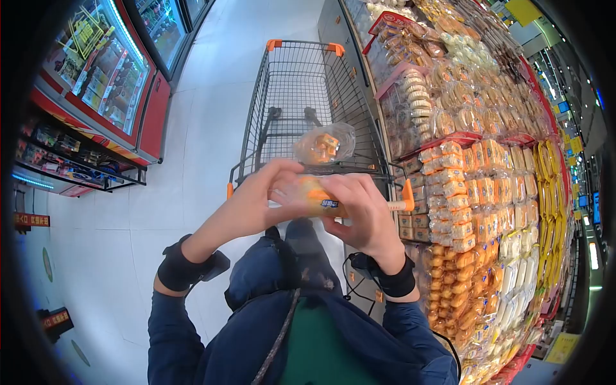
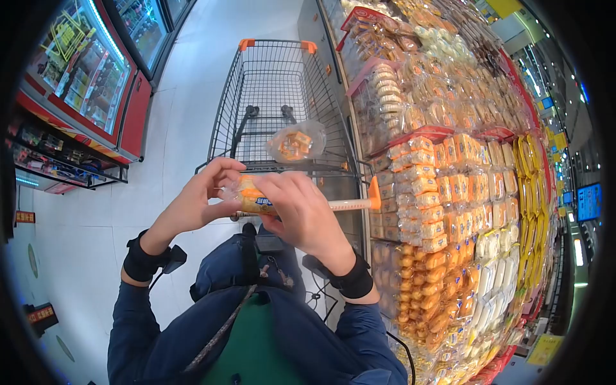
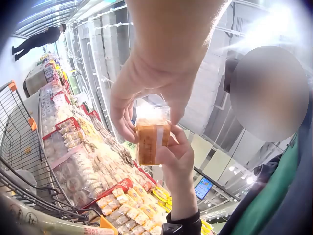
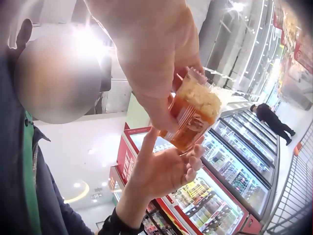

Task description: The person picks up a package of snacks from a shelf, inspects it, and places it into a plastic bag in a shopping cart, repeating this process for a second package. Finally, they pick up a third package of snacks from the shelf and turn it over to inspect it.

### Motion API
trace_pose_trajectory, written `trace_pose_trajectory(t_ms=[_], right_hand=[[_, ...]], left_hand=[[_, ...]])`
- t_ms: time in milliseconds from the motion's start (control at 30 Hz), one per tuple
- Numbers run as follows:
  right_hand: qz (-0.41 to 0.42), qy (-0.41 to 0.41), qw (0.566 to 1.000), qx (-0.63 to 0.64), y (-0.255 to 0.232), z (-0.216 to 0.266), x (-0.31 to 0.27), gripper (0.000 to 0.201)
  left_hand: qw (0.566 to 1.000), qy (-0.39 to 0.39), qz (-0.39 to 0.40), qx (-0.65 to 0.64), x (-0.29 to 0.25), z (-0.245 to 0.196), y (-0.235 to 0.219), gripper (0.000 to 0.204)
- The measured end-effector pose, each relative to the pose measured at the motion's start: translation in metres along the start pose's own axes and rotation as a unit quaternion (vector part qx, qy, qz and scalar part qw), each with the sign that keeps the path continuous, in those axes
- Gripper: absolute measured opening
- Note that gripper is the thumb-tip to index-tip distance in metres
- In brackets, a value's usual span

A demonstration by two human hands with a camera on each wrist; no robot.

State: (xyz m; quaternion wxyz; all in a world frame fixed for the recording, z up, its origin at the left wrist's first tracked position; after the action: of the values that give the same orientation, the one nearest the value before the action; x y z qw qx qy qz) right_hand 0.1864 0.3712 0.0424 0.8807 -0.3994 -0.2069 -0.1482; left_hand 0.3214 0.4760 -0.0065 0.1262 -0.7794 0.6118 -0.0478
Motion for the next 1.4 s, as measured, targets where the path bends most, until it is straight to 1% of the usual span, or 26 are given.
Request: trace_pose_trajectory(t_ms=[100,167,200,267,300,333,433,467,567,667,767,867,967,1067,1167,1200,1300,1367,1400], right_hand=[[-0.004,-0.051,0.999,-0.007,0.011,0.009,-0.011,0.065],[-0.013,-0.039,0.998,0.037,0.007,0.009,-0.016,0.067],[-0.018,-0.033,0.998,0.059,0.003,0.008,-0.018,0.068],[-0.067,0.012,0.994,0.088,-0.012,0.008,-0.023,0.072],[-0.09,0.036,0.99,0.103,-0.019,0.007,-0.026,0.074],[-0.106,0.072,0.982,0.138,-0.019,-0.004,-0.035,0.078],[-0.069,0.099,0.976,0.182,-0.018,-0.013,-0.048,0.075],[-0.066,0.103,0.974,0.191,-0.02,-0.01,-0.05,0.07],[-0.06,0.087,0.971,0.214,-0.023,-0.005,-0.058,0.064],[-0.107,0.076,0.968,0.213,-0.029,0.0,-0.062,0.065],[-0.112,0.047,0.971,0.207,-0.032,-0.001,-0.068,0.062],[-0.112,0.046,0.969,0.216,-0.034,0.0,-0.069,0.06],[-0.113,0.045,0.968,0.22,-0.033,-0.003,-0.071,0.06],[-0.129,0.029,0.968,0.211,-0.033,-0.004,-0.07,0.057],[-0.125,-0.077,0.979,0.142,-0.032,0.004,-0.067,0.052],[-0.142,-0.092,0.974,0.154,-0.032,0.006,-0.064,0.049],[-0.136,-0.1,0.973,0.16,-0.03,0.003,-0.064,0.05],[-0.128,-0.066,0.969,0.199,-0.029,0.003,-0.06,0.045],[-0.12,-0.05,0.965,0.228,-0.029,0.0,-0.059,0.043]], left_hand=[[1.0,-0.014,0.022,0.018,-0.012,-0.013,0.006,0.053],[0.999,-0.031,0.023,0.019,-0.018,-0.016,0.009,0.053],[1.0,-0.008,0.008,0.016,-0.02,-0.016,0.009,0.052],[0.999,0.036,-0.021,0.012,-0.025,-0.015,0.009,0.05],[0.997,0.072,-0.032,0.02,-0.027,-0.016,0.009,0.051],[0.993,0.107,-0.042,0.026,-0.027,-0.018,0.009,0.052],[0.979,0.187,-0.062,0.045,-0.029,-0.025,0.012,0.055],[0.974,0.21,-0.066,0.052,-0.03,-0.028,0.013,0.057],[0.962,0.257,-0.032,0.09,-0.031,-0.034,0.02,0.064],[0.959,0.272,-0.053,0.053,-0.028,-0.033,0.026,0.058],[0.961,0.268,-0.021,0.072,-0.026,-0.031,0.032,0.062],[0.962,0.266,-0.021,0.06,-0.024,-0.029,0.035,0.063],[0.96,0.266,-0.022,0.08,-0.024,-0.029,0.035,0.063],[0.925,0.326,-0.074,0.179,-0.024,-0.038,0.032,0.062],[0.878,0.391,-0.152,0.232,-0.024,-0.033,0.03,0.055],[0.871,0.396,-0.154,0.248,-0.024,-0.033,0.029,0.054],[0.854,0.404,-0.155,0.289,-0.027,-0.034,0.027,0.055],[0.846,0.406,-0.151,0.311,-0.027,-0.034,0.025,0.06],[0.843,0.411,-0.149,0.313,-0.026,-0.033,0.024,0.056]])
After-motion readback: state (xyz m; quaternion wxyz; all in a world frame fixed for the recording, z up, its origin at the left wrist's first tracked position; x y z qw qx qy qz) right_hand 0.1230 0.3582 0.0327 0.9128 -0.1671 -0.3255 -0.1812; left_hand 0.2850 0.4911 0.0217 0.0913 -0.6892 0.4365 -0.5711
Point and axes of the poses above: each hand's wrist, its own x-axis towards the middle knuckle, its own y-axis out of the palm, z = x × y, the point moved 5 cm from there along x, towards the middle knuckle, and after that the axes turned 12 degrees about x, right-handed, at the moved point
